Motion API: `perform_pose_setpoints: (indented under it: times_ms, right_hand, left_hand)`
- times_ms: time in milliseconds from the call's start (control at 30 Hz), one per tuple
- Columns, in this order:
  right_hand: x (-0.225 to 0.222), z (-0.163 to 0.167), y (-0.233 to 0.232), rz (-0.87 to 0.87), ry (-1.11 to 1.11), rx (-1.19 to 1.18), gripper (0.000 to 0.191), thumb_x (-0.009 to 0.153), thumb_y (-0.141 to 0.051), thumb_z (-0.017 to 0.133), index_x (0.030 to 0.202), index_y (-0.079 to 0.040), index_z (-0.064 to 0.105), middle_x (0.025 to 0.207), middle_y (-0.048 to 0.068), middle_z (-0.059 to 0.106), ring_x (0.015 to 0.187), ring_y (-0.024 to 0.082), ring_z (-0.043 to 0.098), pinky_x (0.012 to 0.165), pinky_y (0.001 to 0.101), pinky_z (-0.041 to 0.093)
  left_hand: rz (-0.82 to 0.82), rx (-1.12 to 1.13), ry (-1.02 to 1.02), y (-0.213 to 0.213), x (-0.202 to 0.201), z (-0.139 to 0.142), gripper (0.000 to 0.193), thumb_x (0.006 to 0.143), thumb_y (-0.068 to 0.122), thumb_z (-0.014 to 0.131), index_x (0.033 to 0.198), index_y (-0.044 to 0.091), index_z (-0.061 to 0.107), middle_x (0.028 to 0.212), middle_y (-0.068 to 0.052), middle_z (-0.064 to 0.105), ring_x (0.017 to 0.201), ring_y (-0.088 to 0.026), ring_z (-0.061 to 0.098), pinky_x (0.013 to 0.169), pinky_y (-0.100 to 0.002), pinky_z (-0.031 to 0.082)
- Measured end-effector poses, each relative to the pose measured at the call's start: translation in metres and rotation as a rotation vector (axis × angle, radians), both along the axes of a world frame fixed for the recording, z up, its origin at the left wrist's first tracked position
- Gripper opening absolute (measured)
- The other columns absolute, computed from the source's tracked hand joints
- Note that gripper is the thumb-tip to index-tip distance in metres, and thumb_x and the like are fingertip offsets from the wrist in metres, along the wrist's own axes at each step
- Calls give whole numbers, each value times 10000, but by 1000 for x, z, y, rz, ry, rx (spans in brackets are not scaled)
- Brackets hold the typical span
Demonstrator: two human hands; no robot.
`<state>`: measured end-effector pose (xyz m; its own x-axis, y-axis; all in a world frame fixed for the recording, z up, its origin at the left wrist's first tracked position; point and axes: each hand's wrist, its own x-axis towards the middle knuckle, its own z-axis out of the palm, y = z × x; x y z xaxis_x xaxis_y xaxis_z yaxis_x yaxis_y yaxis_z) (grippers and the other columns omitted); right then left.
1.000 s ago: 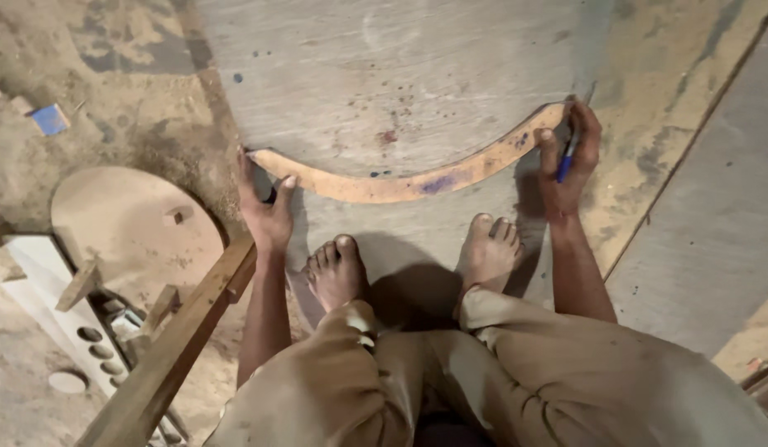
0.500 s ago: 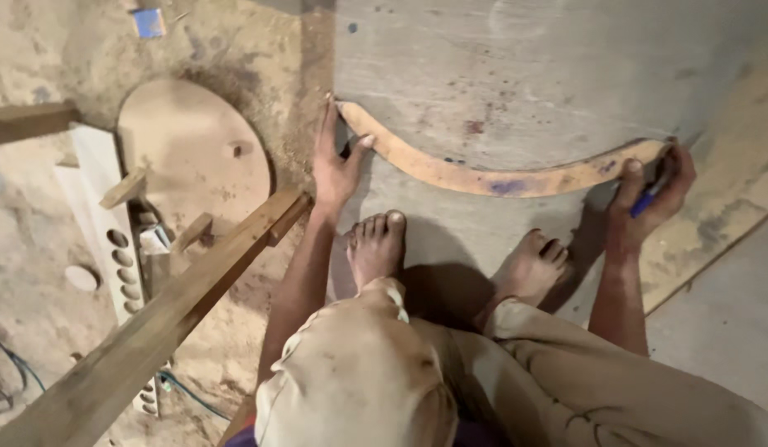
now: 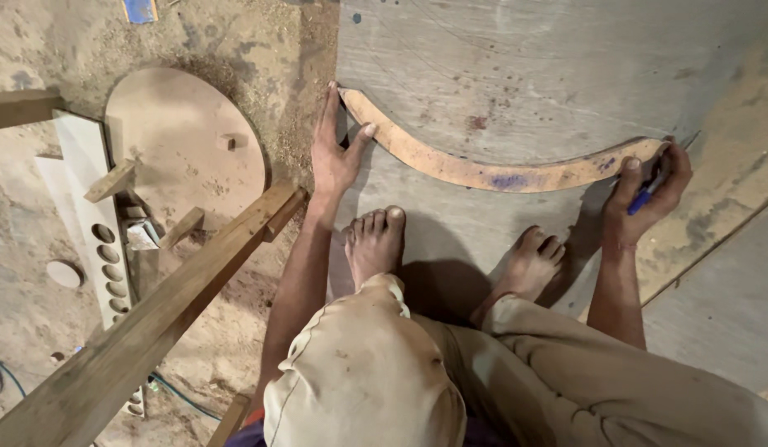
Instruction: The person kneels on the floor of a workshop and holds a curved wooden template against a flat board. They use a blue marker to trace along the template's edge, repositioning and flipping the template to trace the curved outline onto the board.
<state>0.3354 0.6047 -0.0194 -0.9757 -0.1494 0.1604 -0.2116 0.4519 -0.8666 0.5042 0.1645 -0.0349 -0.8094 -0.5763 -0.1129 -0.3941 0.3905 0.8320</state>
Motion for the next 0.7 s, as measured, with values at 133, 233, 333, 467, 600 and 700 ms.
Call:
perform_pose_setpoints:
  times_ms: [133,233,333,467,600,700]
  right_hand:
    - [0,2,0,-4,22,54,427,1193,-166,650,1530,13,458,1519,145,529,1338,231,529,1199,369,419]
    - [1,2,0,-10,7,32,432,1186,-173,656,1523,11,460,1491,138,529,1307,221,534,1179,358,428]
    - [1,0,1,-8,-1,-7,435,1176,-178,661,1516,9,464,1474,134,535,1283,211,535,1162,345,432]
    - [0,-3,3,-19,16,-11,439,1163,-177,679,1501,16,477,1495,145,548,1298,216,537,1171,345,423]
    - [0,-6,6,-36,27,12,435,1146,-168,701,1483,18,498,1481,141,560,1333,227,549,1153,347,437]
    - [-2,-6,8,-16,42,72,419,1154,-158,687,1494,6,505,1458,128,570,1296,212,563,1118,333,462]
  left_hand:
    - [-3,14,1,-1,-1,-2,859,935,290,837,1591,-13,372,1663,-216,380,1567,-376,357,1283,-463,339]
    - [-16,15,1,0,0,-2,846,952,262,822,1601,-13,354,1677,-217,358,1578,-376,338,1295,-461,328]
    - [-9,33,6,1,0,-2,838,959,245,815,1609,0,347,1677,-210,365,1570,-368,346,1290,-455,329]
    - [-13,-3,13,2,-1,-3,832,957,235,823,1607,15,352,1669,-215,374,1574,-366,349,1290,-453,336]
    - [-3,22,-2,2,0,-5,819,964,225,813,1605,8,351,1667,-226,370,1572,-367,355,1287,-448,341]
    - [-5,53,-24,1,1,-6,821,979,221,796,1611,-4,323,1672,-235,346,1567,-369,348,1279,-441,345]
